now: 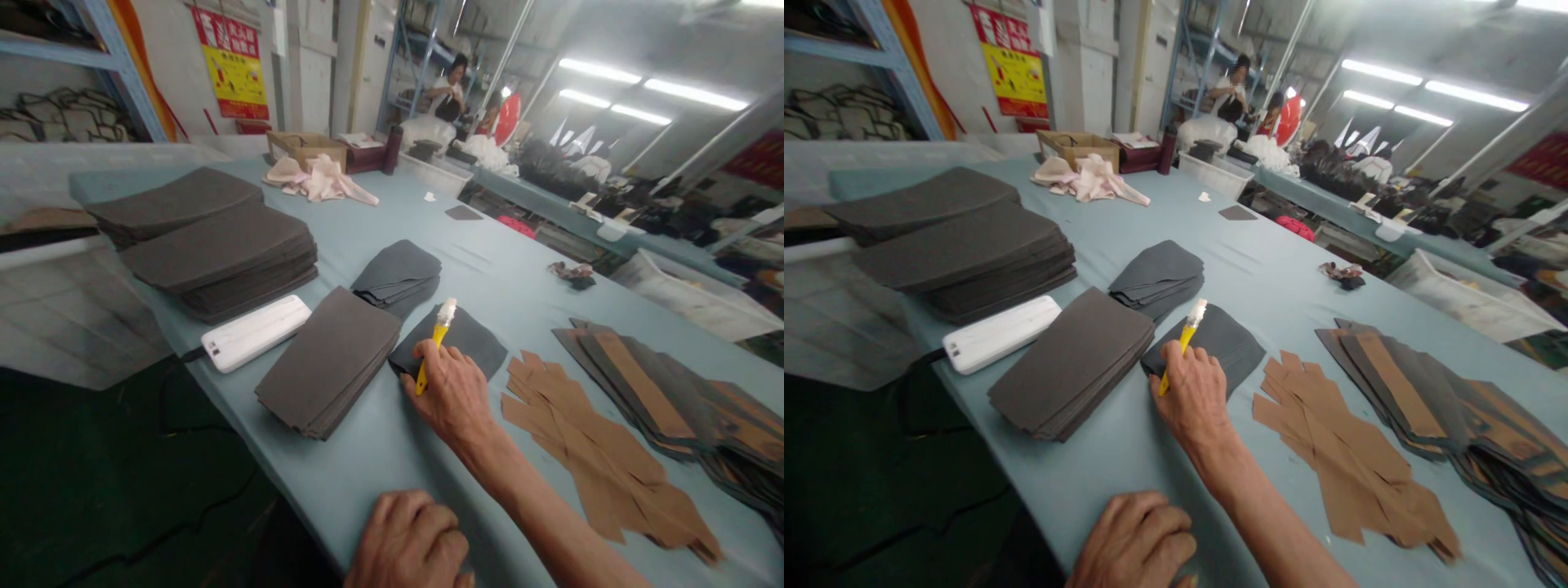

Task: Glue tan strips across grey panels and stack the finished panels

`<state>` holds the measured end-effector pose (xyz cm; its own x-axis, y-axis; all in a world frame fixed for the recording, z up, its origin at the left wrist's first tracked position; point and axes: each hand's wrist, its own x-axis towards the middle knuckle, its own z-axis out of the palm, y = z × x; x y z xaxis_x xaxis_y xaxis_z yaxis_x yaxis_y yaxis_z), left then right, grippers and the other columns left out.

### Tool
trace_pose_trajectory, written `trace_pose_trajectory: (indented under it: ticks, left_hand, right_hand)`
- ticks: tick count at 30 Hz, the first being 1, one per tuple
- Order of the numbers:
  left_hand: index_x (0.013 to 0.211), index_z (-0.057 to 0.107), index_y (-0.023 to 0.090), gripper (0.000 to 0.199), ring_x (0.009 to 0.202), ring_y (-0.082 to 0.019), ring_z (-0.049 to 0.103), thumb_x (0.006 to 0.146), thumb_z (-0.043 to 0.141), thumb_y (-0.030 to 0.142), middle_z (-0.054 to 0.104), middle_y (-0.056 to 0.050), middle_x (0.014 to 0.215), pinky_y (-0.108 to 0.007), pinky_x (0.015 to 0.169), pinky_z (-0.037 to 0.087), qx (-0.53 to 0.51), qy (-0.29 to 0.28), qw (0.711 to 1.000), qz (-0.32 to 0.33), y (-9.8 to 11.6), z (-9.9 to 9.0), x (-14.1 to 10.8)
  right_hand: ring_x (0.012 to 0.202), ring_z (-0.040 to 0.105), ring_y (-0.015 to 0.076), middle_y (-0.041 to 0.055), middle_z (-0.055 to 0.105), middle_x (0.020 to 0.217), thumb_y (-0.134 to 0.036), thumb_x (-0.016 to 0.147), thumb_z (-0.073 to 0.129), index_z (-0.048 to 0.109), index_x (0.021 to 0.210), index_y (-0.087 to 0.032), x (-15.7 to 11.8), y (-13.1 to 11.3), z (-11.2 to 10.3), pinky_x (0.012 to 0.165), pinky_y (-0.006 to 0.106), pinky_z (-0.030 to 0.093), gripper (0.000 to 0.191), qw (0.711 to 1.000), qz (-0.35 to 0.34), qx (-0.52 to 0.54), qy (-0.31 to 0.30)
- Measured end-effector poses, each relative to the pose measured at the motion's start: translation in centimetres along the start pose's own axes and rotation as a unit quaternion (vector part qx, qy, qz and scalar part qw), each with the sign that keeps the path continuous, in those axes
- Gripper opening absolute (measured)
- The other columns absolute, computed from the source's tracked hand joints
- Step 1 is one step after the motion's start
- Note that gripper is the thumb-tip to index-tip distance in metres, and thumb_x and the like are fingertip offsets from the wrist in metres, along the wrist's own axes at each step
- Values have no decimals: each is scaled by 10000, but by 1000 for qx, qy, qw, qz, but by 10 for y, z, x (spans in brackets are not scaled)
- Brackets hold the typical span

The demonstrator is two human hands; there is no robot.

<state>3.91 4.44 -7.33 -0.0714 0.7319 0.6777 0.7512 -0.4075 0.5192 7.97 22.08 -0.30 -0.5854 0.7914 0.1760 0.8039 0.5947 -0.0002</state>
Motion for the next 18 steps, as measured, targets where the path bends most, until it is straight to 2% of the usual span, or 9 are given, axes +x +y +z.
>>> trace_pose_trajectory:
  ticks: [5,10,16,18]
  left_hand:
    - [885,628,220,169,809,-159,678,1035,560,260,754,33,883,-327,715,480,-4,-4,1000,3,-1,-2,1]
    - [891,627,224,101,819,-167,677,988,612,246,748,31,885,-334,722,491,-9,-13,1000,-3,-1,-4,1]
    - [915,623,229,47,837,-182,687,931,611,187,753,28,885,-342,742,509,-17,-22,1000,-10,2,-5,1]
    - [959,632,231,98,852,-191,696,908,596,155,760,16,902,-349,763,525,-20,-31,999,-13,2,-8,1]
  right_hand:
    - [866,663,298,92,744,918,-314,910,683,621,1113,-224,5,-1,1,686,336,356,231,999,41,33,12]
    - [731,637,236,40,714,820,-327,956,599,673,1026,-255,7,10,6,637,301,324,125,991,81,101,31]
    - [608,587,189,-10,682,735,-384,938,549,661,978,-266,0,31,3,599,283,372,167,974,88,197,70]
    - [599,583,183,-6,690,752,-401,934,529,646,966,-262,-6,37,-2,603,288,403,184,966,86,226,93]
